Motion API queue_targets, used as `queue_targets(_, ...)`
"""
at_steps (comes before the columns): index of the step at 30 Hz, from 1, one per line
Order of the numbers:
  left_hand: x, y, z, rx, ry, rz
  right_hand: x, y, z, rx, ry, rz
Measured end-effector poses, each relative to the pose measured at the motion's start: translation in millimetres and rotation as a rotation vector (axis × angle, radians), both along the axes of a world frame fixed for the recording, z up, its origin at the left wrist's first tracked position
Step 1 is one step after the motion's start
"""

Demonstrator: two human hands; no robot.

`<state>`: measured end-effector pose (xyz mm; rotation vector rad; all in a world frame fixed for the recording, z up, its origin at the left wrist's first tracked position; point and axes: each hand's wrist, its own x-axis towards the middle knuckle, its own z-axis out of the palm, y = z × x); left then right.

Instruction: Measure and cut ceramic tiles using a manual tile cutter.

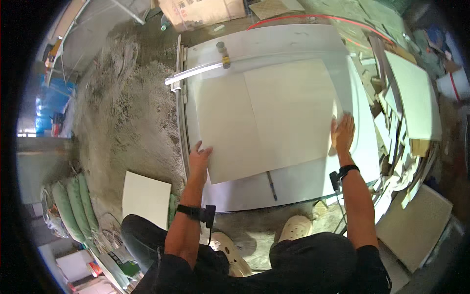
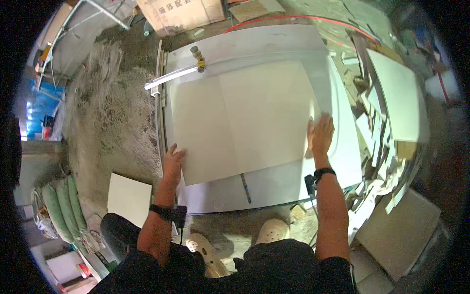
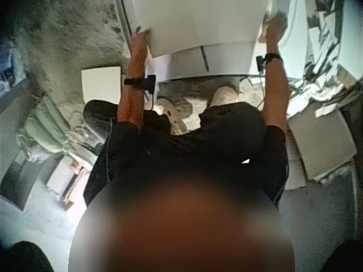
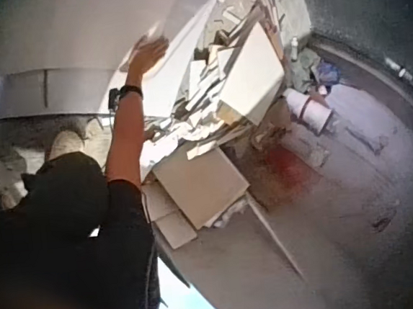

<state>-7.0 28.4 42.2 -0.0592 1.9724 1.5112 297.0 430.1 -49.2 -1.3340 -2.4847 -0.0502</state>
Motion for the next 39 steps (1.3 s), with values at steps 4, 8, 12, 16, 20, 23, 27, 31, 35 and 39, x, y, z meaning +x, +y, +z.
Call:
queue_targets(4,-24.9,3.4,14.9,0.085,-0.218,-0.261,28.3,-24.9,3.9,-0.107,-0.015,-0.107)
queue_targets(8,-18.0,-16.2,30.0,-0.091,-0.144,-0.235,63.2,-128.1,23.7,-0.525,0.336,0.015)
queue_targets(12,23.8,-57.5,70.8,0.069,-0.131,-0.283,79.9,-240.4,51.9,-0.731,0.696,0.122)
queue_targets(16,55.2,-22.0,102.7,-0.287,0.448,-0.71,69.1,-247.7,85.6,-0.83,0.68,0.172)
queue_targets(20,109.0,79.1,110.8,0.101,0.335,-0.885,94.3,-194.2,153.0,-0.726,0.962,-0.052)
queue_targets(23,171.5,135.4,126.7,0.372,0.112,-1.058,159.3,-179.8,207.5,-0.575,1.195,-0.233)
queue_targets(27,272.0,164.7,147.1,0.428,0.019,-1.375,246.6,-239.6,249.9,-0.397,1.596,-0.577)
queue_targets(31,357.8,156.8,152.8,0.472,-0.215,-1.885,309.7,-356.3,262.7,0.036,1.482,-1.103)
queue_targets(35,361.0,163.1,120.2,0.548,-0.178,-1.914,373.9,-486.8,256.1,0.214,1.465,-1.621)
queue_targets(39,246.1,206.4,25.3,0.312,0.135,-1.456,420.0,-611.7,201.9,0.532,1.405,-1.961)
